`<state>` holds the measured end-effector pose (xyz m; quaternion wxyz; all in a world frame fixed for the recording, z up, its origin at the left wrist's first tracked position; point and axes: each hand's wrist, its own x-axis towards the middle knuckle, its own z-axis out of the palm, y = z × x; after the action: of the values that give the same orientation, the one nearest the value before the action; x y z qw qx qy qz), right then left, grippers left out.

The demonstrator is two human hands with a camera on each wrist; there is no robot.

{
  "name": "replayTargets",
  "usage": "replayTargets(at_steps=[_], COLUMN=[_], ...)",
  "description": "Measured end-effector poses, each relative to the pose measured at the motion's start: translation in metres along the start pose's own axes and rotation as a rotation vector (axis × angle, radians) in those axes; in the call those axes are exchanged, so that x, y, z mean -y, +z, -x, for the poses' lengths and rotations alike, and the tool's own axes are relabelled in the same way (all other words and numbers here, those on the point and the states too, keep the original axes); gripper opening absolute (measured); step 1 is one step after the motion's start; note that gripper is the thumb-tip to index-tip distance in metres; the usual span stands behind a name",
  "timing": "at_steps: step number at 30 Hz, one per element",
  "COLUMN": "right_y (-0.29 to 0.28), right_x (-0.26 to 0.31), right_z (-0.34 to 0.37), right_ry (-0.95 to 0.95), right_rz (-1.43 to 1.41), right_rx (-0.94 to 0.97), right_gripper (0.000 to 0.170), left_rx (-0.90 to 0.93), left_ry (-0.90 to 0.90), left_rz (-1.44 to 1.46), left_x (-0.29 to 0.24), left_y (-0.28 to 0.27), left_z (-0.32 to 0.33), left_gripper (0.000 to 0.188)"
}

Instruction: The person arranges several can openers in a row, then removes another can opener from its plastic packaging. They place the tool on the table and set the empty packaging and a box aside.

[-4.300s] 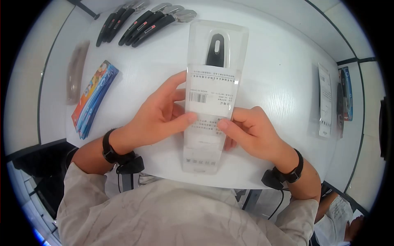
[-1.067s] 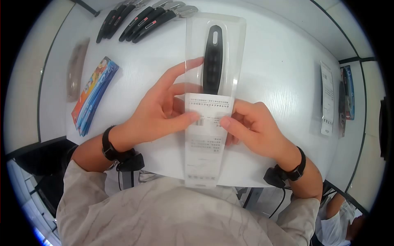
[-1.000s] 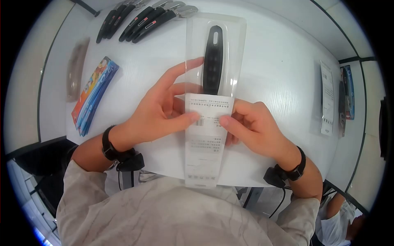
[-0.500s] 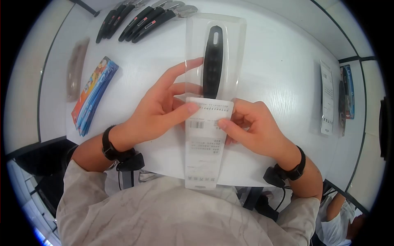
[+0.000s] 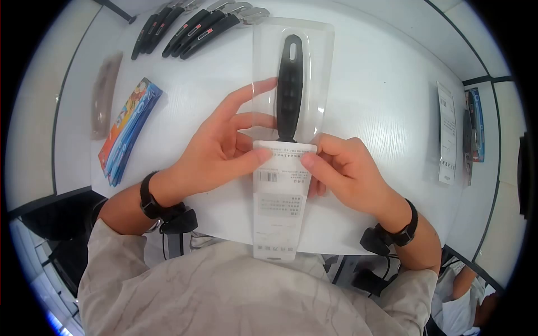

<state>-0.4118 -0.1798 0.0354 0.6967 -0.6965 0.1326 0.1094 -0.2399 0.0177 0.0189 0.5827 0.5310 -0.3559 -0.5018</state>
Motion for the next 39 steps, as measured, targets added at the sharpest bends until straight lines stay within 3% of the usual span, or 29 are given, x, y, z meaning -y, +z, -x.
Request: replayTargets(at_steps=[11, 14, 21, 30, 31, 39], right_y=[-0.002, -0.001, -0.021, -0.045, -0.048, -0.076], right_x=[-0.012, -0.016, -0.015, -0.021, -0.021, -0.024], right_z=[-0.002, -0.006, -0.013, -0.016, -0.018, -0.023], right_ry=[-0.081, -0.156, -0.277, -0.419, -0.414, -0.371], right_rz=[-0.125, -0.289, -0.359, -0.325, -0.394, -0.514], right_rx=[-0.114, -0.264, -0.479, -0.557, -0.624, -0.632], right_gripper=[0.016, 0.015, 0.025, 0.028, 0.027, 0.026], left_rx=[-0.014, 0.007, -0.018, 0.019, 0.021, 0.046], left_ry=[0.015, -0.075, -0.006, -0.035, -0.042, -0.015], left_rz=[0.042, 0.009, -0.151, -0.163, -0.16, -0.26], left_x=[0.005, 0.001, 0.005, -0.001, -0.003, 0.0], left_y=[0.007, 0.006, 0.008, 0.006, 0.006, 0.002], left_z=[0.002, 0.003, 0.003, 0.003, 0.004, 0.006], left_gripper=[0.09, 0.087, 0.076, 0.067, 0.067, 0.058])
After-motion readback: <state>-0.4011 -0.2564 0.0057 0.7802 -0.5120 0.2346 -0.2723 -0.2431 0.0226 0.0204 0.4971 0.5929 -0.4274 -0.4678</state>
